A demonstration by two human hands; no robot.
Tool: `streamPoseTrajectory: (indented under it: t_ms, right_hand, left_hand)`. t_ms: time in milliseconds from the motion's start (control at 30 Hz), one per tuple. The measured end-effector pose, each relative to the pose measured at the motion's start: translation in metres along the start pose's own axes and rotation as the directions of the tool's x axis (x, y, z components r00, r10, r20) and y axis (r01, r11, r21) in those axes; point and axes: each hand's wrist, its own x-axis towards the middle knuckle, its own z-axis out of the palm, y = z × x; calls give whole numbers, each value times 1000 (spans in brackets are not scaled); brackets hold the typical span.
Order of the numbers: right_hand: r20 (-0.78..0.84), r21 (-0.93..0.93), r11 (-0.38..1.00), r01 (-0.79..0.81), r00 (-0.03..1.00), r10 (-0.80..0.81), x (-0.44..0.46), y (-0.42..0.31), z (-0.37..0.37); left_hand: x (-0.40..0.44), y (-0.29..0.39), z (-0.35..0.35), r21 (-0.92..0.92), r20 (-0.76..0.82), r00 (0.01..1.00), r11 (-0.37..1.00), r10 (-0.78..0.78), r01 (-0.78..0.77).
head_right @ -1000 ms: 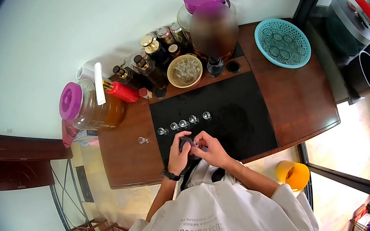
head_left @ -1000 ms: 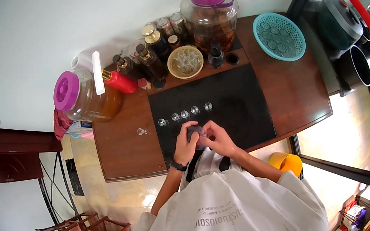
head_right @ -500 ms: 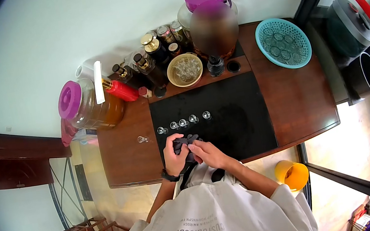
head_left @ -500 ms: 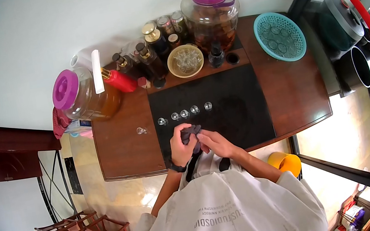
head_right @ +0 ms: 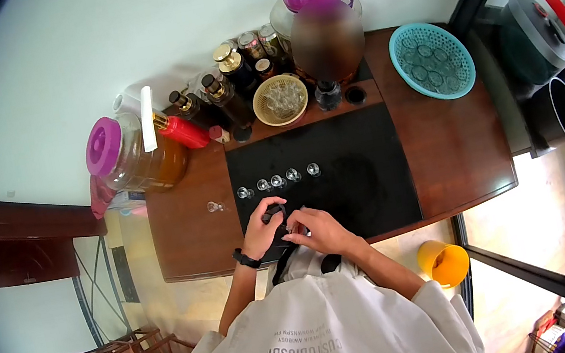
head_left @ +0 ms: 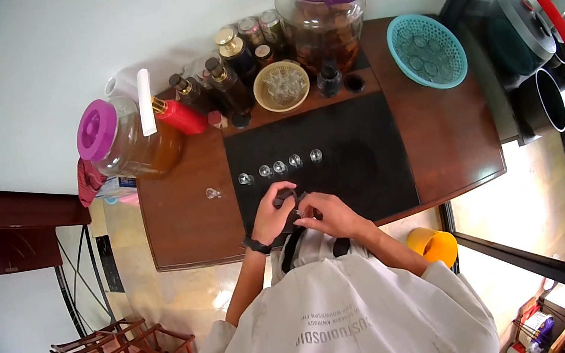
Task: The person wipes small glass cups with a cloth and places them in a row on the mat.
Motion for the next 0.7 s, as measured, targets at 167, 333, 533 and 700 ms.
streamPoseTrajectory:
  t_ms: [167,333,533,700]
  right_hand:
    - [-46,-38,999,6,999,-8,2,2,1]
    - [4,65,992,-110,994,110,2,-1,-7]
    - [154,454,821,-346,938,310,1,8,6]
    - [236,606,670,-428,902,363,2,10,8]
  left_hand:
    - [2,0,-3,-46,12,1000,999,-2,2]
    - [-2,10,1,-106,-111,990,989,90,-102]
    - [-6,13,7,177,-146,935,938,323,-297]
    - [-5,14,7,197,-120,931,928,344,-317]
